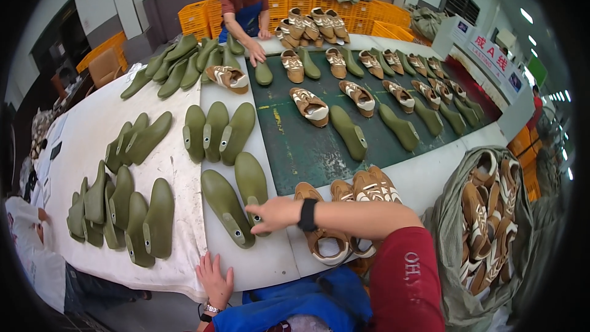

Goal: Organize shoe lasts on a table and sort finished shoe uppers from a large bag onto a conveyor belt line.

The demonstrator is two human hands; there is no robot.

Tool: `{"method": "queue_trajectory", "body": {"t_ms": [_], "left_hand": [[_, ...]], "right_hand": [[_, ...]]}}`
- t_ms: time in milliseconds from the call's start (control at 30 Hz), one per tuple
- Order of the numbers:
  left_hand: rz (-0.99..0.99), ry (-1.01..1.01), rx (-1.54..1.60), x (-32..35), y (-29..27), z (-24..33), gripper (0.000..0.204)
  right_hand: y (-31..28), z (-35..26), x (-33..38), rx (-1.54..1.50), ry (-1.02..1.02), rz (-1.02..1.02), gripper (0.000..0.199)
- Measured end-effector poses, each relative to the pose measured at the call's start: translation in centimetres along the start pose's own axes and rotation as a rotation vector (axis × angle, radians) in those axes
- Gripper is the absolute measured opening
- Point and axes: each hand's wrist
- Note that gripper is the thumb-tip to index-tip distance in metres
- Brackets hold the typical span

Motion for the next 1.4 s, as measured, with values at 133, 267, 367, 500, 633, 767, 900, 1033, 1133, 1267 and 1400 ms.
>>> {"method": "queue_trajectory", "body": {"t_ms": [133,267,367,500,633,767,900,1033,1133,1267,1400], "left_hand": [[0.000,0.004,-0.014,0.1,0.3,-0.2,0.054],[0.008,-0.020,-0.021,0.7,0.1,-0.4,0.054],[-0.008,0.016,-0.025,-0.4,0.6,-0.1,0.054],[0.004,-0.012,-0.031,0.5,0.1,0.1,0.053],[0.051,-0.013,-0.023,1.0,0.6,-0.2,0.053],[0.010,0.012,-0.038,0.7,0.6,0.3,0.054],[-0.005,0.046,-0.058,0.3,1.6,-0.3,0.053],[0.186,0.264,-0.028,-0.3,3.8,-3.8,0.039],[0.195,0.483,0.281,-2.1,-1.2,5.7,0.032],[-0.102,0.450,0.466,-2.5,-0.5,9.4,0.022],[-0.237,0.564,0.485,-3.6,-0.7,12.4,0.020]], "right_hand": [[3.8,1.1,-1.6,-0.021,0.067,0.132,0.036],[3.2,4.5,-1.0,-0.028,0.115,0.407,0.020],[2.1,10.9,-2.1,-0.120,0.218,0.513,0.018],[-0.1,18.2,-4.1,0.033,0.295,0.217,0.019],[-0.8,18.4,-3.8,0.024,0.385,0.214,0.031],[-1.1,17.9,-0.8,-0.024,0.386,0.295,0.044],[-3.5,14.4,5.3,0.103,0.174,0.359,0.035],[-4.9,4.4,13.3,0.027,-0.110,0.569,0.033],[-2.5,-0.9,22.2,0.043,-0.006,0.643,0.022],[1.9,-3.3,33.5,0.124,0.524,0.941,0.025],[6.2,-0.3,48.4,0.222,1.463,1.254,0.024]]}}
Point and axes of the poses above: each hand's wrist, its own x-axis away from the middle knuckle, its own y-axis out of the palm, z = x × y, and after that the axes turned 5 degrees about -y, right-handed
